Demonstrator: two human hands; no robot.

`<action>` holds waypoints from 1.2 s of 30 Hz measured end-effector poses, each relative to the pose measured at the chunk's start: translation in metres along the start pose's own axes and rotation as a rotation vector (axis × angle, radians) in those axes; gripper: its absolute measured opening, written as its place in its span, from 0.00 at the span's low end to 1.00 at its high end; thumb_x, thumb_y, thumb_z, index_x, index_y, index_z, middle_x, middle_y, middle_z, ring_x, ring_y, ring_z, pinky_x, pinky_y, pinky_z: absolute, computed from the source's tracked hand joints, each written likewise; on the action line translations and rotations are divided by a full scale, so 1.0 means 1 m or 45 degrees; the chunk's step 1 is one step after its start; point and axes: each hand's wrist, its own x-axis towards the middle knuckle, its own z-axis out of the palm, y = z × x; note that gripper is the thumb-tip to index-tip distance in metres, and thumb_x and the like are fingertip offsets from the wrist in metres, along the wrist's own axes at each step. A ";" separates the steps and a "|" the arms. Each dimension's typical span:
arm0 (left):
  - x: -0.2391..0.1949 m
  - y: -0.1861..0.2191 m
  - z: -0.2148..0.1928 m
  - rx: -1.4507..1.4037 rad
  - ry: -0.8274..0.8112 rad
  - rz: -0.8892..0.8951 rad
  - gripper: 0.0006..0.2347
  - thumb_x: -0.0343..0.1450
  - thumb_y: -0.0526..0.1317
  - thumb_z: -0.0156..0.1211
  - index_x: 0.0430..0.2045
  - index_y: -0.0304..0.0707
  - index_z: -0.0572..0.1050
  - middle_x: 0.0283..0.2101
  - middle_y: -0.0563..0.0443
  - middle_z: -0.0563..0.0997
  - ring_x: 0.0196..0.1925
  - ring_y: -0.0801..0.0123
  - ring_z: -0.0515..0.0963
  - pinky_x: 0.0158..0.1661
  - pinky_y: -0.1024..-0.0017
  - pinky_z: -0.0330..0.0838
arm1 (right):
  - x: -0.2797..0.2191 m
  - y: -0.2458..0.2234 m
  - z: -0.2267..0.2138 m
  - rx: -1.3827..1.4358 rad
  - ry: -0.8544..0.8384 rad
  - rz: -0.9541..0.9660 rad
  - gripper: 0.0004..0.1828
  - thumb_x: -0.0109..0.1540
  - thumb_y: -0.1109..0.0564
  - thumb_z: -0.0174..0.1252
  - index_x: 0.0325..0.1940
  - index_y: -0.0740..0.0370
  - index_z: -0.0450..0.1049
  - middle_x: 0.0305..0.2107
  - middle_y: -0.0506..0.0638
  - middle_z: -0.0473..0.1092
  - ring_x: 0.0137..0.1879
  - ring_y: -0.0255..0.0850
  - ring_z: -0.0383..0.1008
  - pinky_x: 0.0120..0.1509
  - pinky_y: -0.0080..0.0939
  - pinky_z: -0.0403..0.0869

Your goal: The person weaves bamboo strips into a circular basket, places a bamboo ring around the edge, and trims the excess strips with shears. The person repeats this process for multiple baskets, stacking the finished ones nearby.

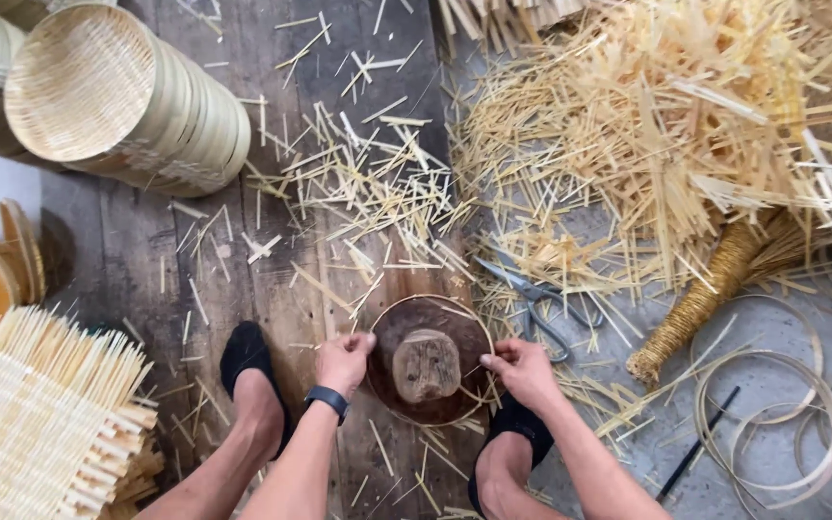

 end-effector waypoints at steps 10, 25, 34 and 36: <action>0.010 -0.011 -0.009 -0.841 -0.504 -0.355 0.12 0.64 0.33 0.73 0.40 0.30 0.81 0.33 0.49 0.86 0.31 0.69 0.83 0.33 0.69 0.78 | 0.007 -0.002 -0.009 0.119 -0.173 0.152 0.17 0.57 0.55 0.70 0.44 0.69 0.82 0.28 0.50 0.80 0.27 0.36 0.73 0.32 0.37 0.72; -0.078 -0.019 0.027 -1.580 -0.837 -0.491 0.10 0.72 0.37 0.57 0.43 0.31 0.73 0.45 0.41 0.85 0.43 0.56 0.86 0.44 0.60 0.84 | -0.023 -0.010 0.018 0.510 -0.169 0.187 0.09 0.61 0.63 0.61 0.41 0.75 0.78 0.31 0.56 0.77 0.33 0.44 0.80 0.37 0.44 0.82; -0.076 -0.014 0.011 -1.452 -0.570 -0.392 0.09 0.74 0.34 0.57 0.44 0.29 0.76 0.43 0.44 0.84 0.42 0.59 0.86 0.43 0.60 0.84 | -0.036 -0.032 0.015 0.410 -0.255 0.167 0.18 0.62 0.57 0.60 0.49 0.77 0.78 0.34 0.61 0.79 0.36 0.49 0.81 0.41 0.45 0.82; -0.073 -0.012 -0.008 -1.271 -0.544 -0.032 0.10 0.72 0.33 0.59 0.46 0.29 0.78 0.44 0.47 0.85 0.42 0.63 0.84 0.41 0.62 0.82 | -0.052 -0.062 0.010 0.194 0.001 -0.040 0.38 0.58 0.48 0.65 0.67 0.65 0.61 0.48 0.57 0.75 0.52 0.44 0.79 0.50 0.46 0.79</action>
